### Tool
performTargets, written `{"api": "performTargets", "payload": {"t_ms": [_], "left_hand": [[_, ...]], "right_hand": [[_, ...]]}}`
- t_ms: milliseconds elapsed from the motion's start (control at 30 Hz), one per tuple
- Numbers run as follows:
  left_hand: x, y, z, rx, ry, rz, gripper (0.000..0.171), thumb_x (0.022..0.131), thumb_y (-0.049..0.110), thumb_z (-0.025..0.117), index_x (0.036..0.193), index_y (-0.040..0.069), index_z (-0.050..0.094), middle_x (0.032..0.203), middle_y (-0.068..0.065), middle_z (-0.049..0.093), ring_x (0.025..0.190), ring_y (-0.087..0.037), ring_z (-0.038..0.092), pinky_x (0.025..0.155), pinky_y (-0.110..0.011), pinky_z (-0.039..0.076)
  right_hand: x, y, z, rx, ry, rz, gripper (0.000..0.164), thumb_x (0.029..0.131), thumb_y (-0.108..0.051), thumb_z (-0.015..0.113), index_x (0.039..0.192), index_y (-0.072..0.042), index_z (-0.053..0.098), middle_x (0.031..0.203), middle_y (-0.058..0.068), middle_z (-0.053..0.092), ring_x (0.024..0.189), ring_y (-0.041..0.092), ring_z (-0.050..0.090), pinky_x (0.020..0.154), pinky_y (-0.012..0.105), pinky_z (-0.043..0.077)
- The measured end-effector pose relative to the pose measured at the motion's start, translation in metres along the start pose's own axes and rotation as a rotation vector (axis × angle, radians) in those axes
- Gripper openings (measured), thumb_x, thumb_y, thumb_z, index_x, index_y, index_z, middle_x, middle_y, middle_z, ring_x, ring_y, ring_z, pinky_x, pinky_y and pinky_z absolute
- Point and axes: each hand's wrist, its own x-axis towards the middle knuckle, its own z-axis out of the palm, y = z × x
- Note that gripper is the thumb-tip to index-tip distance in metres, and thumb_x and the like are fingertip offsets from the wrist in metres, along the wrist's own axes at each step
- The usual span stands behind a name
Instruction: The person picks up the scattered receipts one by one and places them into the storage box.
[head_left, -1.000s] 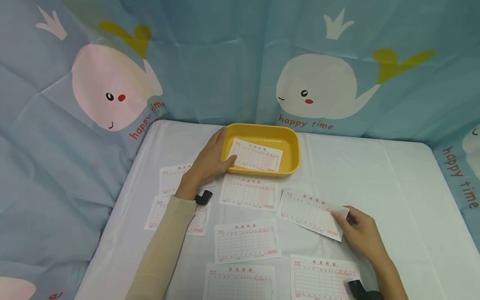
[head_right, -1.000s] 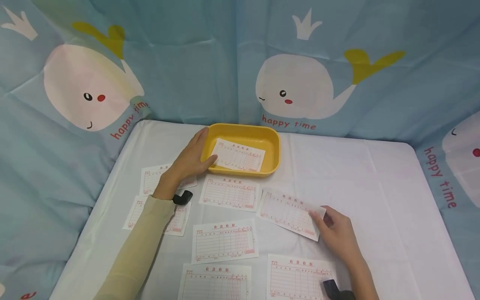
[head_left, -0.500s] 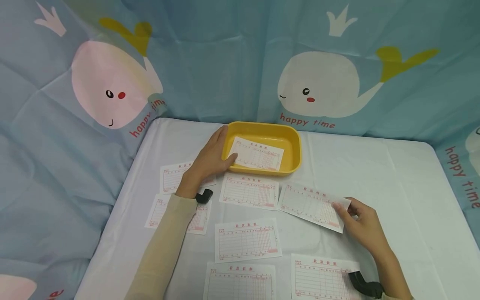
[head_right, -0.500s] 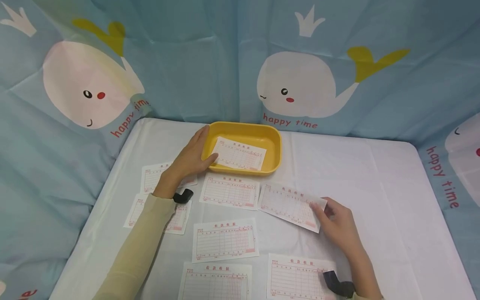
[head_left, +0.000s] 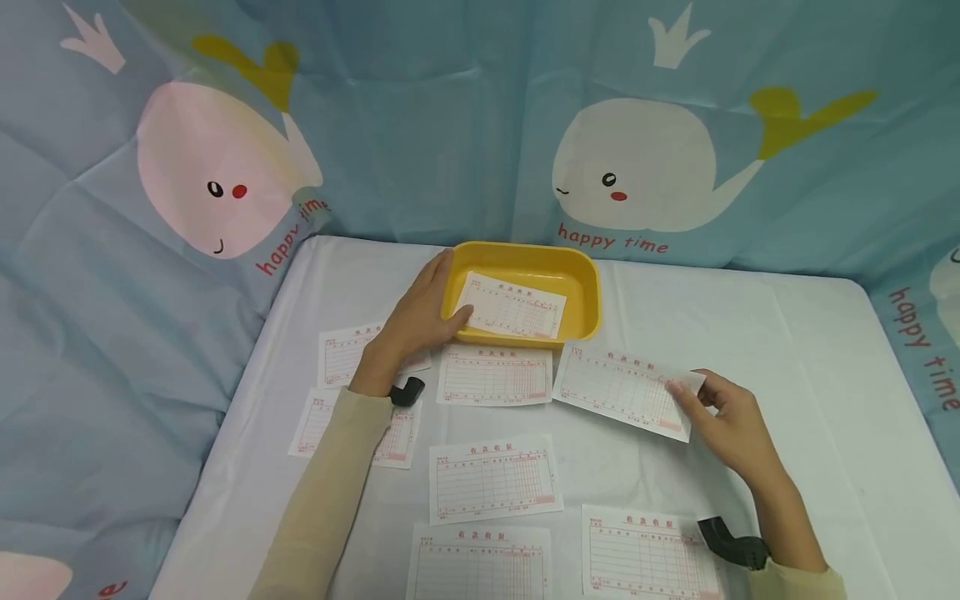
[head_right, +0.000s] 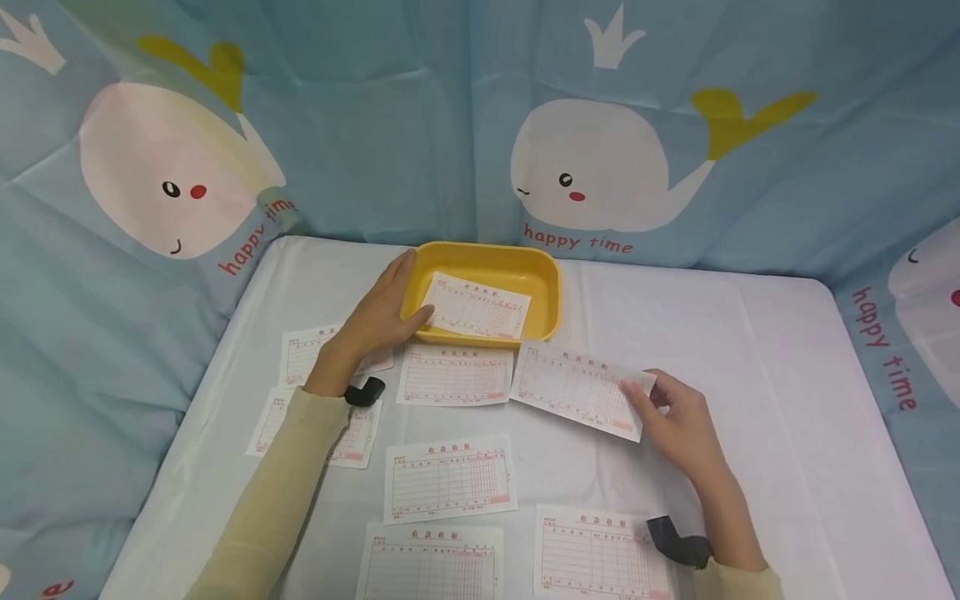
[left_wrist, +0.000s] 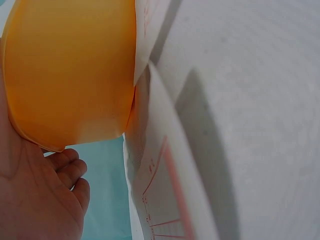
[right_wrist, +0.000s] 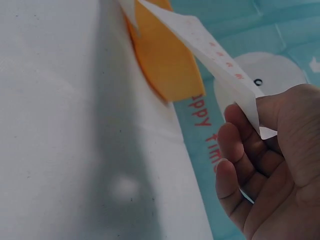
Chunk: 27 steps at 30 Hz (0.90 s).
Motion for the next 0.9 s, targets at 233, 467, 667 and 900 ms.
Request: {"api": "performTargets", "payload": {"t_ms": [233,467,667,900], "left_hand": [[0.001,0.0,0.001,-0.006,-0.003,-0.001,0.1,0.099,0.053,0.057,0.172,0.021,-0.003,0.181,-0.001,0.006,0.167,-0.023,0.015,0.135,-0.048,0.023],[-0.001,0.0,0.001,-0.012,0.0,0.005,0.1,0.099,0.052,0.058,0.172,0.019,-0.002,0.181,-0.002,0.007,0.167,-0.023,0.015,0.136,-0.046,0.022],[-0.002,-0.002,0.001,-0.013,-0.009,0.001,0.098,0.101,0.053,0.056,0.172,0.019,-0.001,0.181,-0.003,0.006,0.167,-0.024,0.014,0.135,-0.048,0.023],[-0.002,-0.001,-0.001,-0.02,-0.006,-0.011,0.097,0.101,0.053,0.056,0.172,0.02,-0.001,0.181,-0.001,0.006,0.167,-0.024,0.015,0.134,-0.049,0.025]], "right_hand": [[0.009,-0.007,-0.006,0.004,-0.01,0.022,0.017,0.101,-0.018,0.073,0.111,-0.005,0.076,0.081,-0.011,0.067,0.074,-0.002,0.053,0.051,0.021,0.038],[0.02,-0.011,-0.007,0.011,-0.017,0.009,0.018,0.101,-0.019,0.073,0.112,-0.005,0.076,0.082,-0.012,0.067,0.075,-0.002,0.054,0.051,0.021,0.038],[0.036,-0.018,0.0,0.046,-0.059,0.013,0.022,0.103,-0.023,0.07,0.115,-0.006,0.076,0.088,-0.011,0.069,0.077,0.001,0.054,0.054,0.021,0.041],[0.059,-0.029,0.008,0.077,-0.077,0.026,0.026,0.104,-0.029,0.069,0.115,-0.006,0.075,0.093,-0.001,0.071,0.08,0.006,0.054,0.059,0.021,0.041]]}}
